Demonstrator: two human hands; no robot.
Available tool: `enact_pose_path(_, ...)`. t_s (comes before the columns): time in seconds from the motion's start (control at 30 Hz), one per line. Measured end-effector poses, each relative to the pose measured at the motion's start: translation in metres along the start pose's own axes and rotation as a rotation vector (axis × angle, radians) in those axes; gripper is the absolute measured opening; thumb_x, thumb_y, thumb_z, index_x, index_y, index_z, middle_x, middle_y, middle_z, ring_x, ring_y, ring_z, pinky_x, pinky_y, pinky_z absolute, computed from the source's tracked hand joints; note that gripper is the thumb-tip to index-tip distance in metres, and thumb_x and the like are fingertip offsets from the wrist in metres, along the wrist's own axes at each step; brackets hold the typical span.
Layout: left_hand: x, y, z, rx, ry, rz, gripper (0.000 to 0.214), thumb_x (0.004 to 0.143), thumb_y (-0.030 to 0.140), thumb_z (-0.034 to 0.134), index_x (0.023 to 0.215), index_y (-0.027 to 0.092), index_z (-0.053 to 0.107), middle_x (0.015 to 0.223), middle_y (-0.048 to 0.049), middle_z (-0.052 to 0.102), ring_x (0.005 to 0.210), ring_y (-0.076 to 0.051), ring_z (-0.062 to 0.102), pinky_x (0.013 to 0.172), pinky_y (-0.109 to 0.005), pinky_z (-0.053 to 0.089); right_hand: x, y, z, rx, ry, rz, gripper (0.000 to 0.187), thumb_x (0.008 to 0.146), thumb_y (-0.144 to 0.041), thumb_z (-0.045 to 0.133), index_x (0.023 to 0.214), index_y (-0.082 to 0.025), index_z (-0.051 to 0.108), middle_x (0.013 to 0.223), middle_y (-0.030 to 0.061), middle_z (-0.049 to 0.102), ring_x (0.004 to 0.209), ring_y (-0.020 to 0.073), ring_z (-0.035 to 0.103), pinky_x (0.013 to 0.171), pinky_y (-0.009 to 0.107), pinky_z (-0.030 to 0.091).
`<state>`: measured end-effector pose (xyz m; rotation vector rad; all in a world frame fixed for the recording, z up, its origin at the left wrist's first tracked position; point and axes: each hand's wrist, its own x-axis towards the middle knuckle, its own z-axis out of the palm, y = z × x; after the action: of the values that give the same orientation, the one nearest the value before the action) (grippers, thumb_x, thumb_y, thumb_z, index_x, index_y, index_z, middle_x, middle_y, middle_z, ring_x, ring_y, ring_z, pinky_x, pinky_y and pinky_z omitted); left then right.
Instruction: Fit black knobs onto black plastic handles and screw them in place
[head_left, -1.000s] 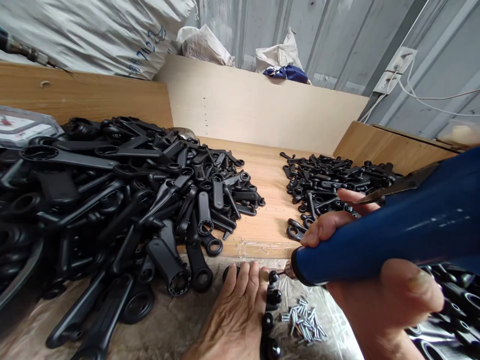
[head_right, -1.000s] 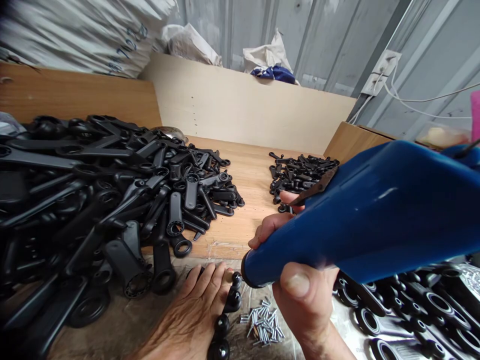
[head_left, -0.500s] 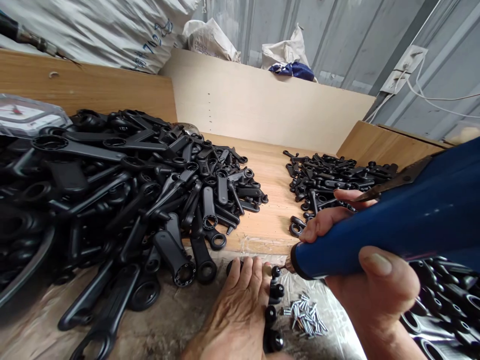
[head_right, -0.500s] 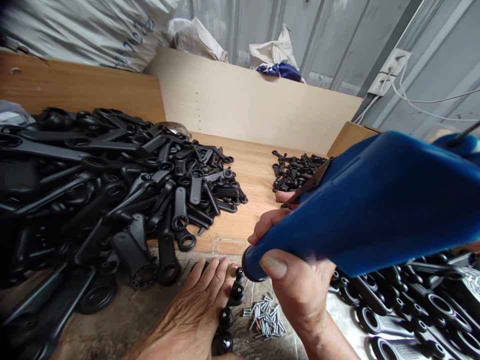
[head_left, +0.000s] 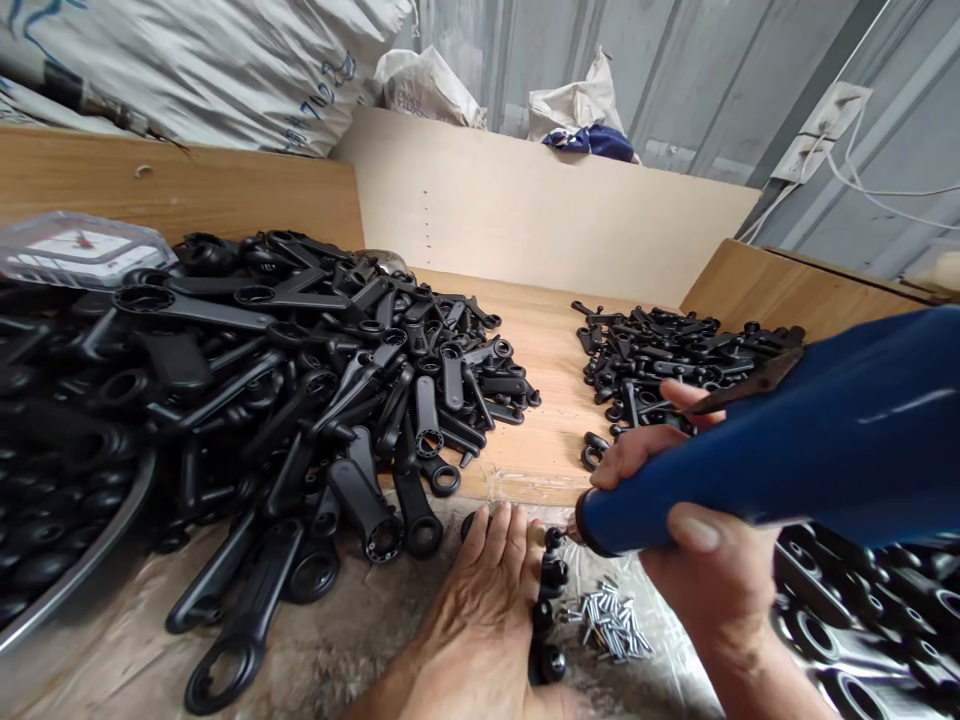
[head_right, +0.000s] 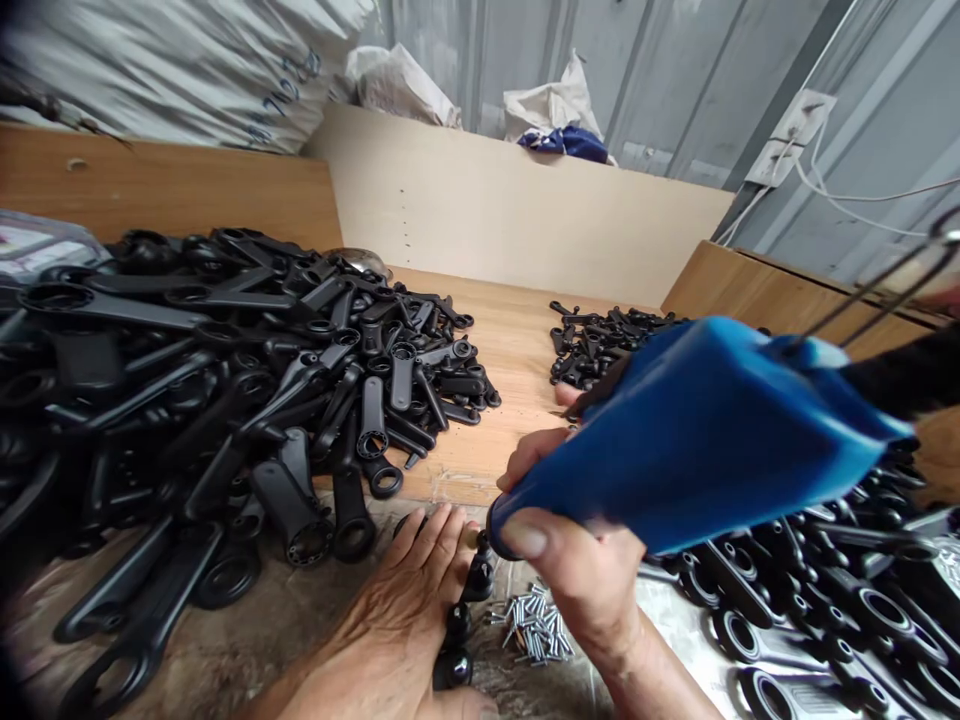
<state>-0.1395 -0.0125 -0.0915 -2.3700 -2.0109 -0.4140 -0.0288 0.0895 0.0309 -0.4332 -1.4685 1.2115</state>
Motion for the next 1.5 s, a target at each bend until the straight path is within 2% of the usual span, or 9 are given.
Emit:
enact_pose_path(0.1,-0.001,0.003,-0.005,-0.014,-0.029,-0.037,0.099,0.069,0.068,0.044,0.136,0.0,0.021,0.143,-0.0271,0.02,0.133,-0.038,0.003,0.106,-0.057,0.011,0.003,-0.014,-0.003,0.2,0.021,0.032,0.053,0.056,-0.042,0.069,0.105,-0.026,0.057,0.057,-0.0019,0.057,0.052,0.0164,0.05,0.05,0.031,0.044)
enact_pose_path(0.2,-0.001,0.004,-0.013,-0.035,-0.1,-0.047,0.103,0.066,0.063,0.053,0.138,0.001,0.016,0.144,-0.0272,0.015,0.133,-0.038,0.003,0.106,-0.055,0.015,0.006,-0.024,-0.006,0.262,0.031,0.086,0.054,0.051,-0.043,0.074,0.1,-0.024,0.06,0.055,-0.0015,0.057,0.05,0.0157,0.05,0.049,0.03,0.044)
enact_pose_path(0.4,0.0,0.0,-0.012,-0.037,-0.088,-0.029,0.103,0.067,0.072,0.044,0.138,0.002,0.018,0.144,-0.0264,0.018,0.133,-0.036,0.003,0.107,-0.053,0.009,0.007,-0.025,-0.006,0.26,0.016,0.1,0.053,0.05,-0.048,0.074,0.095,-0.025,0.061,0.056,0.0001,0.058,0.051,0.0165,0.051,0.048,0.031,0.044)
enact_pose_path(0.6,0.0,0.001,-0.009,-0.033,-0.082,-0.04,0.105,0.063,0.071,0.048,0.138,0.004,0.018,0.144,-0.0249,0.019,0.134,-0.036,0.005,0.107,-0.053,0.009,0.004,-0.022,-0.003,0.267,-0.013,0.106,0.052,0.051,-0.046,0.075,0.096,-0.024,0.061,0.056,-0.0004,0.057,0.051,0.0147,0.05,0.048,0.029,0.044)
enact_pose_path(0.83,-0.002,0.0,-0.005,-0.048,-0.004,-0.024,0.109,0.062,0.07,0.051,0.138,0.003,0.012,0.145,-0.0254,0.016,0.134,-0.036,0.004,0.108,-0.053,0.009,0.003,-0.021,-0.001,0.243,-0.031,0.108,0.052,0.052,-0.048,0.074,0.097,-0.024,0.062,0.056,-0.0002,0.058,0.051,0.0163,0.052,0.046,0.03,0.044)
enact_pose_path(1.07,-0.001,-0.001,-0.005,-0.068,-0.012,-0.027,0.105,0.065,0.073,0.043,0.139,0.004,0.014,0.144,-0.0247,0.019,0.134,-0.036,0.006,0.107,-0.055,0.011,0.001,-0.02,-0.003,0.268,-0.051,0.117,0.053,0.052,-0.047,0.073,0.098,-0.025,0.06,0.059,-0.0001,0.059,0.053,0.0165,0.052,0.046,0.029,0.043)
enact_pose_path(1.2,0.001,-0.001,-0.009,-0.067,-0.052,-0.03,0.108,0.063,0.074,0.046,0.139,0.003,0.015,0.144,-0.0248,0.018,0.133,-0.037,0.006,0.107,-0.054,0.011,0.001,-0.021,-0.004,0.25,-0.064,0.112,0.051,0.054,-0.047,0.072,0.098,-0.025,0.059,0.058,-0.0003,0.058,0.052,0.0169,0.052,0.045,0.029,0.043)
enact_pose_path(1.33,0.0,-0.001,-0.012,-0.076,-0.072,-0.02,0.101,0.069,0.074,0.038,0.138,0.002,0.021,0.144,-0.0253,0.018,0.134,-0.037,0.006,0.107,-0.054,0.01,-0.002,-0.02,-0.004,0.252,-0.059,0.113,0.053,0.055,-0.048,0.073,0.101,-0.026,0.058,0.06,-0.0005,0.058,0.053,0.0171,0.052,0.047,0.031,0.044)
enact_pose_path(1.5,-0.001,-0.001,-0.009,-0.068,-0.051,-0.028,0.103,0.067,0.074,0.04,0.138,0.002,0.018,0.144,-0.0252,0.016,0.134,-0.036,0.005,0.107,-0.055,0.01,-0.003,-0.016,-0.006,0.276,-0.045,0.12,0.056,0.054,-0.05,0.073,0.103,-0.026,0.058,0.061,0.0001,0.058,0.055,0.018,0.052,0.05,0.033,0.044)
